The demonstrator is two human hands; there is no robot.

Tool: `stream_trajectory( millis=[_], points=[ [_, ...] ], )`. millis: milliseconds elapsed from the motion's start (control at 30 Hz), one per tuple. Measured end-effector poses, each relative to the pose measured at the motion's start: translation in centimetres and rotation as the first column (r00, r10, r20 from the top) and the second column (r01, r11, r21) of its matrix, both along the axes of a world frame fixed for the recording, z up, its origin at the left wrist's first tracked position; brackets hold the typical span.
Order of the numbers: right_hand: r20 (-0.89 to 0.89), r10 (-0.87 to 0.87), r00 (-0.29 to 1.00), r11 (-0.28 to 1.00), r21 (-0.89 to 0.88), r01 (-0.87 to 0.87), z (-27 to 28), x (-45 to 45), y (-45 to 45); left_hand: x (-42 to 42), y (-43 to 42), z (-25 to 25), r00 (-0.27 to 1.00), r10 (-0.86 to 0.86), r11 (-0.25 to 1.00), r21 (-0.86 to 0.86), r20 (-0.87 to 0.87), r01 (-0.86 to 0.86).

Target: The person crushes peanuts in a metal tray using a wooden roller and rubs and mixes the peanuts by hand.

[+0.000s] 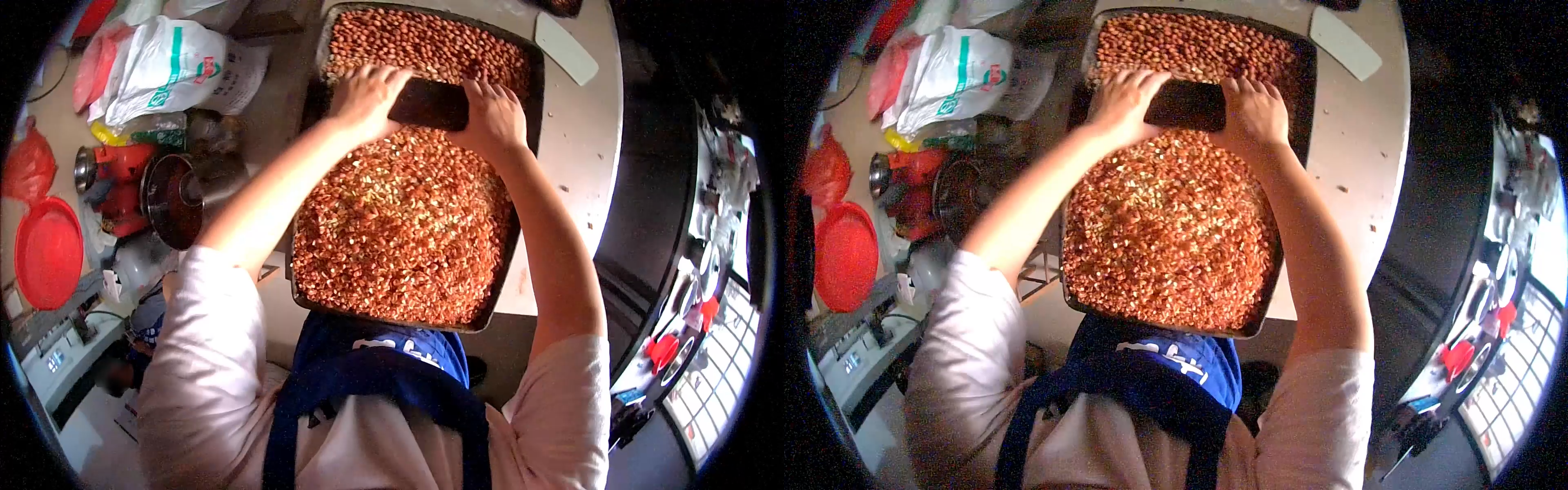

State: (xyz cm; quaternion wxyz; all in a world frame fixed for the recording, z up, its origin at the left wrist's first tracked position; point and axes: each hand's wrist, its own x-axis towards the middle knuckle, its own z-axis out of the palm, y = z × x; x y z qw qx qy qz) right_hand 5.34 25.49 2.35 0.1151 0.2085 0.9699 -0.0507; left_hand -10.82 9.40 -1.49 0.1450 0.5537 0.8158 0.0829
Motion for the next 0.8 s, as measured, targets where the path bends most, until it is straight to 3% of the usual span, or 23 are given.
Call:
stream_trajectory(
  millis=[33,67,133,200,233,267,300,333,367,400,433,467,533,600,633,667,700,733,767,800],
  points=[
    [-0.077,-0.004,0.997,1.0,0.013,0.005,0.3,1.9,0.1,2.8,-0.6,0.9,0.999,0.018,0.998,0.055,-0.034,-0.016],
    [-0.285,0.02,0.958,0.997,0.081,0.003,-1.8,4.9,0.0,4.4,-1.1,-2.1,0.97,-0.064,0.995,0.058,-0.236,0.079],
    [-0.525,0.084,0.847,0.986,0.168,0.006,-5.4,10.0,-0.7,8.2,-2.9,-3.4,0.976,-0.174,0.945,0.257,-0.133,0.204],
    [-0.535,-0.014,0.845,0.986,0.134,0.102,-6.8,10.6,-1.1,9.1,-2.1,-3.2,0.958,-0.21,0.958,0.156,-0.196,0.242],
    [-0.543,0.007,0.84,0.989,0.127,0.074,-5.9,8.7,0.7,8.0,-0.1,-3.0,0.962,-0.177,0.96,0.179,-0.208,0.215],
    [-0.493,-0.03,0.869,0.989,0.112,0.098,-5.8,6.1,3.1,6.1,2.4,-4.1,0.967,-0.135,0.918,0.341,-0.217,0.205],
    [-0.562,0.026,0.826,0.972,0.207,0.11,-6.7,3.6,6.0,4.7,5.7,-1.5,0.914,-0.075,0.997,-0.048,-0.399,0.061],
    [-0.594,-0.007,0.804,0.978,0.165,0.13,-6.5,0.2,9.2,1.1,8.7,-4.3,0.97,0.039,0.895,0.44,-0.241,0.073],
    [-0.596,-0.01,0.803,0.975,0.172,0.14,-5.9,-2.3,12.0,-1.7,11.3,-4.4,0.96,0.11,0.871,0.491,-0.256,0.031],
    [-0.728,0.095,0.679,0.972,0.215,0.094,-5.3,-4.8,14.3,-5.1,14.7,-1.4,0.901,0.293,0.944,0.245,-0.32,-0.22],
    [-0.658,-0.102,0.746,0.992,-0.009,0.128,-3.1,-7.5,15.5,-6.3,15.3,-0.9,0.88,0.317,0.944,0.21,-0.353,-0.255],
    [-0.69,-0.095,0.717,0.99,0.008,0.14,-3.7,-7.8,15.6,-6.2,15.3,-0.3,0.894,0.312,0.949,0.153,-0.321,-0.276],
    [-0.674,-0.091,0.733,0.99,0.017,0.138,-3.8,-6.8,14.6,-4.3,14.0,-0.1,0.941,0.251,0.966,0.113,-0.225,-0.231],
    [-0.671,0.091,0.736,0.943,0.295,0.153,-8.1,-4.6,13.8,-1.8,12.1,-0.9,0.938,0.206,0.978,0.022,-0.28,-0.208],
    [-0.653,0.201,0.73,0.949,0.314,0.019,-5.7,-3.9,13.7,-0.1,10.8,0.1,0.966,0.1,0.992,-0.056,-0.239,-0.116],
    [-0.671,0.163,0.723,0.94,0.329,0.092,-6.4,-2.1,12.0,-0.5,10.3,-3.0,0.949,0.067,0.812,0.57,-0.307,0.127],
    [-0.656,0.139,0.742,0.92,0.362,0.148,-9.8,0.9,10.4,1.2,8.8,-4.3,0.974,0.037,0.863,0.498,-0.225,0.082],
    [-0.249,-0.125,0.96,0.986,0.08,0.149,-4.4,2.0,7.1,3.2,6.9,-4.5,0.99,0.02,0.908,0.418,-0.142,0.042],
    [-0.514,0.028,0.857,0.981,0.177,0.074,-6.0,4.4,5.4,4.9,4.7,-3.4,0.985,-0.034,0.963,0.258,-0.17,0.078],
    [-0.582,0.051,0.812,0.976,0.201,0.084,-6.4,6.2,3.5,6.6,2.4,-2.4,0.977,-0.091,0.99,0.088,-0.191,0.109]
  ],
)
